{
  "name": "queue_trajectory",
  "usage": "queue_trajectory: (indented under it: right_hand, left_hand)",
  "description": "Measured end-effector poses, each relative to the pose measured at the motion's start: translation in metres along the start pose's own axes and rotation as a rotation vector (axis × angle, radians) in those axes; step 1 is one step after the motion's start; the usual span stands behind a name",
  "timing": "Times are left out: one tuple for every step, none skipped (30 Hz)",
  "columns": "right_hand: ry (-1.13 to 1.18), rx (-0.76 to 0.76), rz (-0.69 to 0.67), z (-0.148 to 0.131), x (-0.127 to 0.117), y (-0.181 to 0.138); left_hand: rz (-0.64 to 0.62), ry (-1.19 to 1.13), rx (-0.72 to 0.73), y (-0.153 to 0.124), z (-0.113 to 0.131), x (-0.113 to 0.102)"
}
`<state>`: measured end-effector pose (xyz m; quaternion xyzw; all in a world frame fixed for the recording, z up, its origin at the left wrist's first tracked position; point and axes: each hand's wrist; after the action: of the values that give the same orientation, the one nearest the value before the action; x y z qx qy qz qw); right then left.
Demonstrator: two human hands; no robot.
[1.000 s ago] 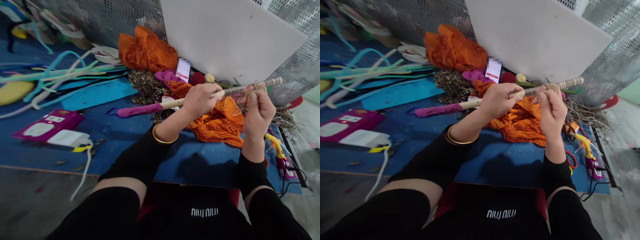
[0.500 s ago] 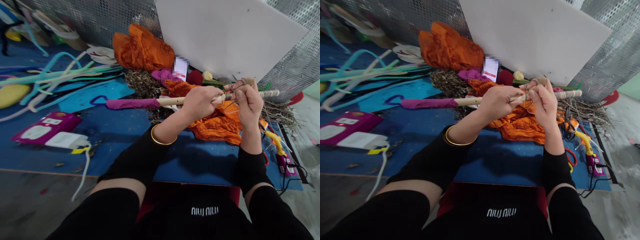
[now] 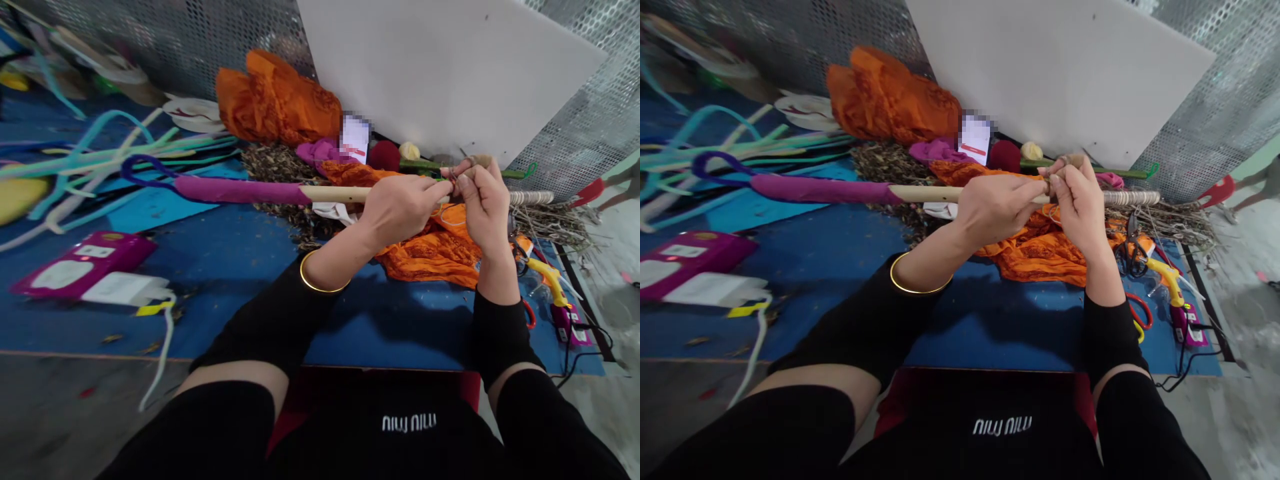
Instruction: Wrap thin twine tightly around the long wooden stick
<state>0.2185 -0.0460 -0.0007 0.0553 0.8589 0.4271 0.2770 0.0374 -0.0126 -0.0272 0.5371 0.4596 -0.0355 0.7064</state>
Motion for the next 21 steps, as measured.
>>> queue_trajectory:
  right_hand:
    - [0.017, 0.006, -0.003, 0.0, 0.001, 0.0]
    - [0.033, 0.013, -0.005, 0.0, 0.001, 0.0]
    - [0.047, 0.023, -0.002, -0.001, 0.001, 0.0]
    - [0.062, 0.035, 0.007, -0.002, 0.0, 0.0]
    - [0.083, 0.05, 0.021, -0.004, -0.001, 0.0]
    - [0.113, 0.072, 0.043, -0.005, -0.004, 0.0]
    - [0.154, 0.104, 0.074, -0.007, -0.008, 0.0]
    - [0.202, 0.143, 0.112, -0.008, -0.014, 0.001]
    - [0.255, 0.188, 0.158, -0.009, -0.021, 0.001]
    - [0.306, 0.237, 0.204, -0.01, -0.029, 0.002]
    - [0.35, 0.284, 0.254, -0.009, -0.038, 0.002]
    - [0.385, 0.324, 0.303, -0.006, -0.047, 0.003]
    - [0.411, 0.354, 0.347, -0.002, -0.057, 0.003]
    - [0.425, 0.376, 0.385, 0.004, -0.067, 0.003]
    - [0.427, 0.395, 0.419, 0.012, -0.077, 0.002]
    - [0.415, 0.412, 0.448, 0.022, -0.086, 0.001]
    - [0.393, 0.429, 0.467, 0.034, -0.093, 0.0]
    - [0.356, 0.438, 0.49, 0.047, -0.1, -0.001]
    - [0.314, 0.445, 0.5, 0.06, -0.104, -0.002]
    - [0.269, 0.447, 0.498, 0.073, -0.106, -0.003]
    - [0.229, 0.443, 0.502, 0.085, -0.106, -0.004]
  left_hand:
    - [0.006, 0.011, 0.022, 0.0, 0.0, 0.001]
    - [0.01, 0.017, 0.036, 0.0, -0.001, 0.001]
    - [0.013, 0.016, 0.039, 0.0, -0.002, 0.001]
    - [0.014, 0.008, 0.032, 0.0, -0.003, 0.001]
    - [0.015, -0.003, 0.018, -0.001, -0.005, 0.001]
    - [0.016, -0.015, -0.001, -0.001, -0.007, -0.001]
    - [0.018, -0.024, -0.022, -0.001, -0.011, -0.002]
    - [0.02, -0.03, -0.045, -0.001, -0.015, -0.005]
    - [0.024, -0.034, -0.068, -0.001, -0.02, -0.008]
    - [0.025, -0.038, -0.097, -0.001, -0.025, -0.012]
    - [0.024, -0.045, -0.12, -0.002, -0.031, -0.017]
    - [0.02, -0.05, -0.136, -0.002, -0.037, -0.022]
    - [0.011, -0.051, -0.145, -0.002, -0.043, -0.027]
    - [-0.005, -0.057, -0.143, -0.003, -0.048, -0.031]
    - [-0.019, -0.072, -0.139, -0.004, -0.053, -0.036]
    - [-0.023, -0.098, -0.135, -0.005, -0.057, -0.04]
    - [-0.024, -0.139, -0.125, -0.006, -0.06, -0.043]
    - [-0.024, -0.192, -0.121, -0.007, -0.063, -0.046]
    - [-0.026, -0.252, -0.122, -0.008, -0.066, -0.048]
    - [-0.025, -0.311, -0.13, -0.008, -0.067, -0.049]
    - [-0.025, -0.366, -0.143, -0.009, -0.068, -0.05]
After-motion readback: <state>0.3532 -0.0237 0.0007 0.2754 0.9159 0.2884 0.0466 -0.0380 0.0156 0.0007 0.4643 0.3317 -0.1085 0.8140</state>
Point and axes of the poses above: each hand's wrist, its own y-axis towards the middle knuckle, its own x-axis out of the palm, z = x × y, and after that the axes turned 1 degree about -x, right-handed
